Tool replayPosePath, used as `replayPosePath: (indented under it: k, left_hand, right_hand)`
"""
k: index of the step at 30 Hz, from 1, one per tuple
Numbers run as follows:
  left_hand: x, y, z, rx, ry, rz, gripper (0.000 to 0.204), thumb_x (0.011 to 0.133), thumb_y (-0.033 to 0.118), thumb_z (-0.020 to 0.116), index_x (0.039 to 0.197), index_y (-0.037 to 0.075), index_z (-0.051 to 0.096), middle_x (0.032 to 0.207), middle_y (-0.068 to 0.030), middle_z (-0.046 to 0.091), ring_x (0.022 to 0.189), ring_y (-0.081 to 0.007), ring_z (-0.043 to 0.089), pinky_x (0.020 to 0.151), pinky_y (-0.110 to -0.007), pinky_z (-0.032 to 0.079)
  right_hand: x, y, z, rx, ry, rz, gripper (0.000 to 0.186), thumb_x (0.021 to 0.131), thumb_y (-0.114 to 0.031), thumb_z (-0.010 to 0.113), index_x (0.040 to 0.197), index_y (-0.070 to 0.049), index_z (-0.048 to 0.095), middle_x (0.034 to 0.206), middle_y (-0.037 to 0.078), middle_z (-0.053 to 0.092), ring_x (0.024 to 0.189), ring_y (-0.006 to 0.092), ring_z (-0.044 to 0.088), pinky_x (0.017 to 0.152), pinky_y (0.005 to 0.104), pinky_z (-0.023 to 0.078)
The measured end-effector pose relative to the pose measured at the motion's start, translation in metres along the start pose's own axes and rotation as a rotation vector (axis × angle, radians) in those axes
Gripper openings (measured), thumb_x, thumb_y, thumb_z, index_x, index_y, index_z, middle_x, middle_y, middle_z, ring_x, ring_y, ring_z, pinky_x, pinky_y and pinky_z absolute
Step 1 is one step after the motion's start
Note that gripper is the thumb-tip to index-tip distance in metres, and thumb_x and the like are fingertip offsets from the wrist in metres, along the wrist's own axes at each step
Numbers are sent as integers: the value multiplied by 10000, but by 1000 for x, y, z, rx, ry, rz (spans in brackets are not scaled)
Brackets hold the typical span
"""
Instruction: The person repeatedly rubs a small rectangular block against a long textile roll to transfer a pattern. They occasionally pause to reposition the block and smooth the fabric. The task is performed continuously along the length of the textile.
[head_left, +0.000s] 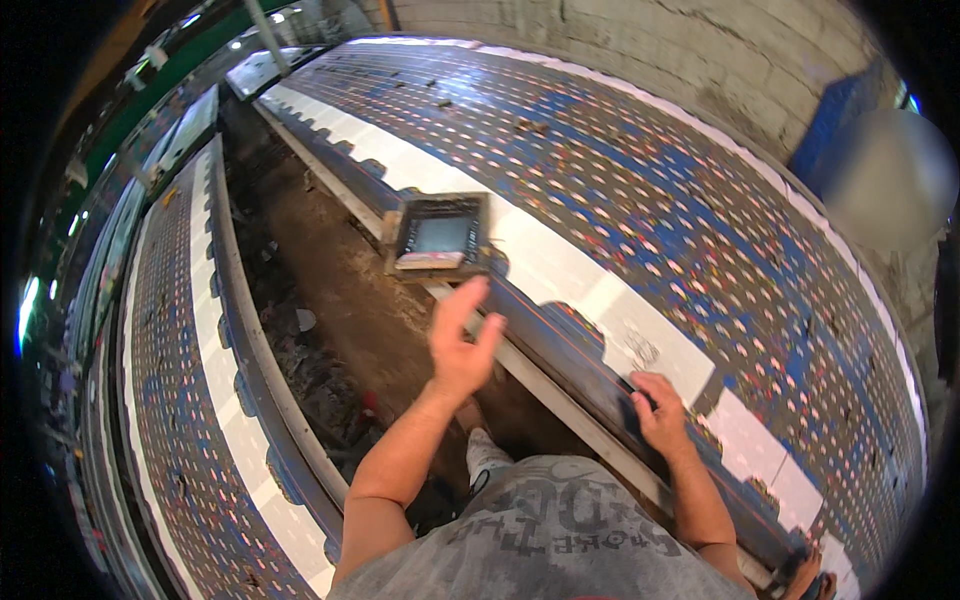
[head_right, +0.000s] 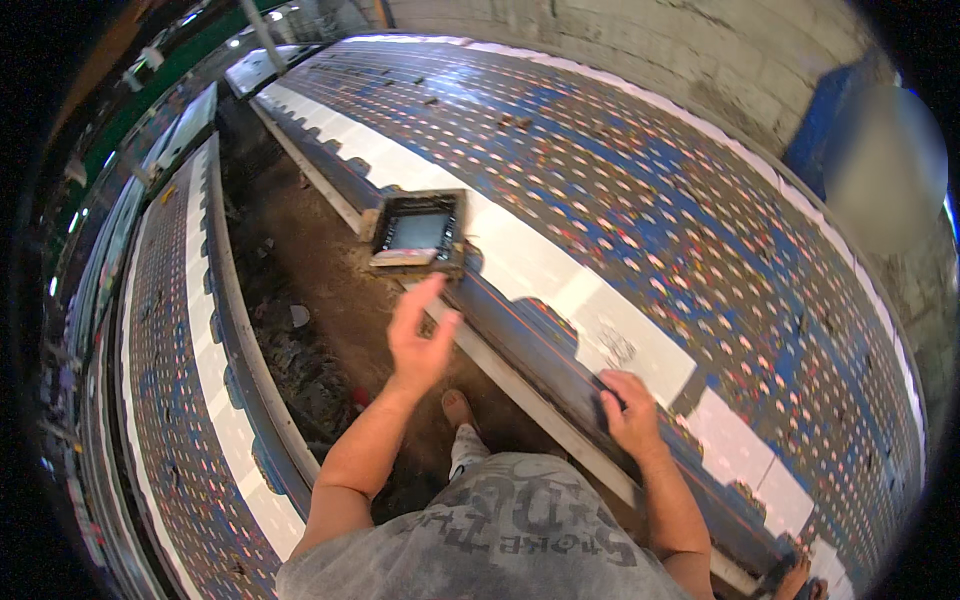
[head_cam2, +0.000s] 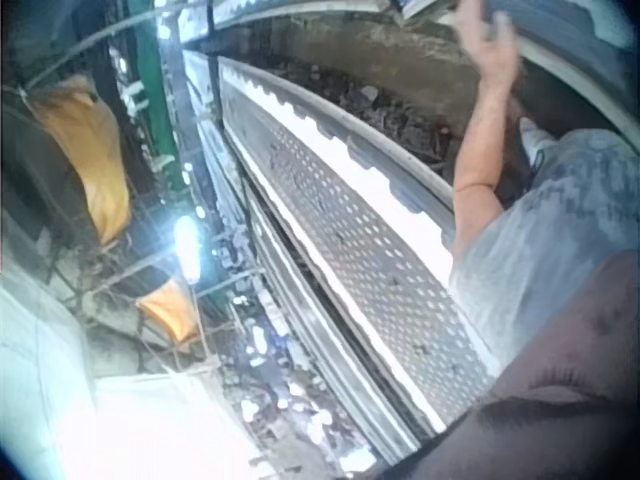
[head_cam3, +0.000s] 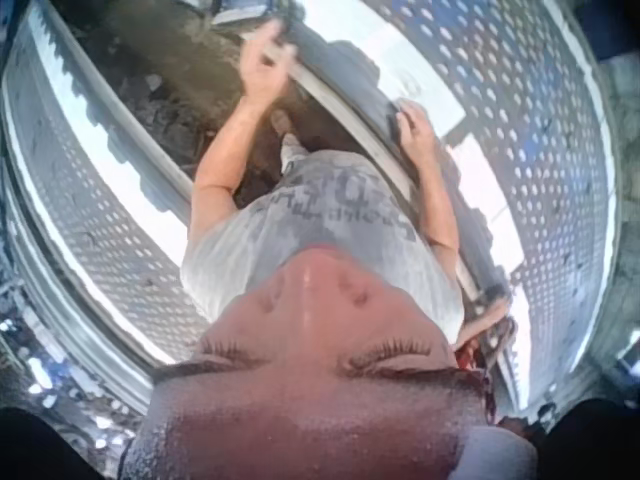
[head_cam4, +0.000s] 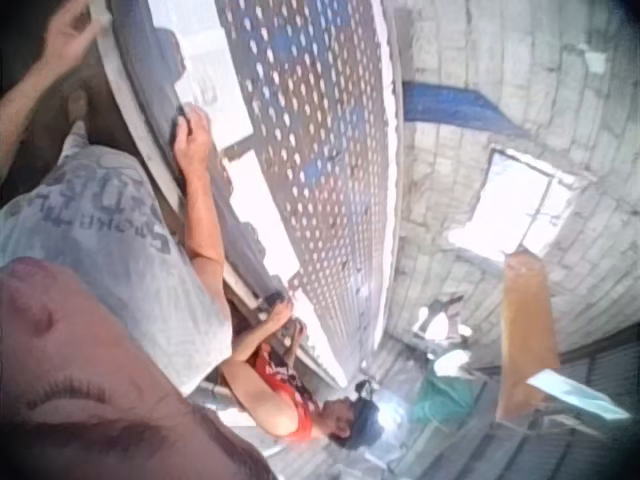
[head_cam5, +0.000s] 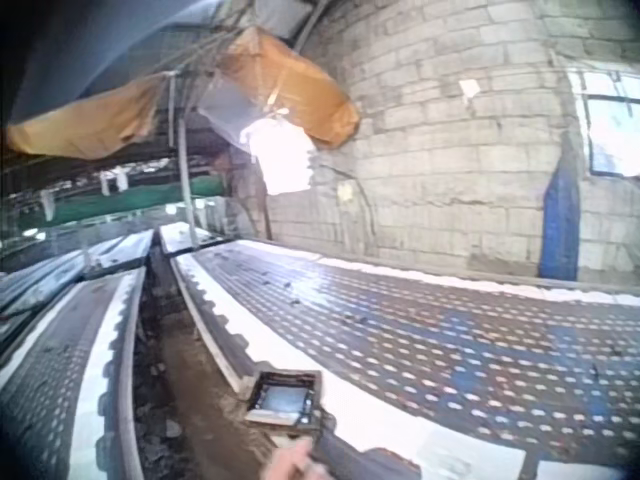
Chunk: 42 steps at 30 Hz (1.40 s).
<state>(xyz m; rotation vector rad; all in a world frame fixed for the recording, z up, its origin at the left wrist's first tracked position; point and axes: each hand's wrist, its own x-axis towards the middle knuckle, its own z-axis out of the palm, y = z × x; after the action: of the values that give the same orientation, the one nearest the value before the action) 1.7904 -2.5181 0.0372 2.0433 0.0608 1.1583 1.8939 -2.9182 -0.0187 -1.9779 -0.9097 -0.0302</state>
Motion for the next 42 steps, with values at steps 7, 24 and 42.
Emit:
replayPosePath:
  k: [7,24,42]
  left_hand:
    - [65,-231,-98,47,403,-690,799,978,205,918,1650,-28,555,1489,-209,668,1349,-320,657,1174,-457,533]
    - [117,-306,-154,-590,-64,-820,464,1062,213,842,1460,-18,776,1260,-42,824,1060,-153,743,994,-357,591]
    - [323,-568,-420,-813,503,-886,690,1181,247,718,1789,59,452,1653,-75,643,1477,-159,605,1243,-318,473]
  right_hand:
    - [151,-24,172,757,-124,566,429,1195,-199,646,1565,17,649,1434,156,725,1215,245,760,1042,378,632]
    - [288,-63,324,786,289,751,337,1195,-208,649,1502,-74,680,1038,-39,719,790,58,634,711,345,688]
    - [696,-177,635,935,-211,305,530,993,-228,944,1427,-25,718,1034,48,822,788,150,775,672,330,661]
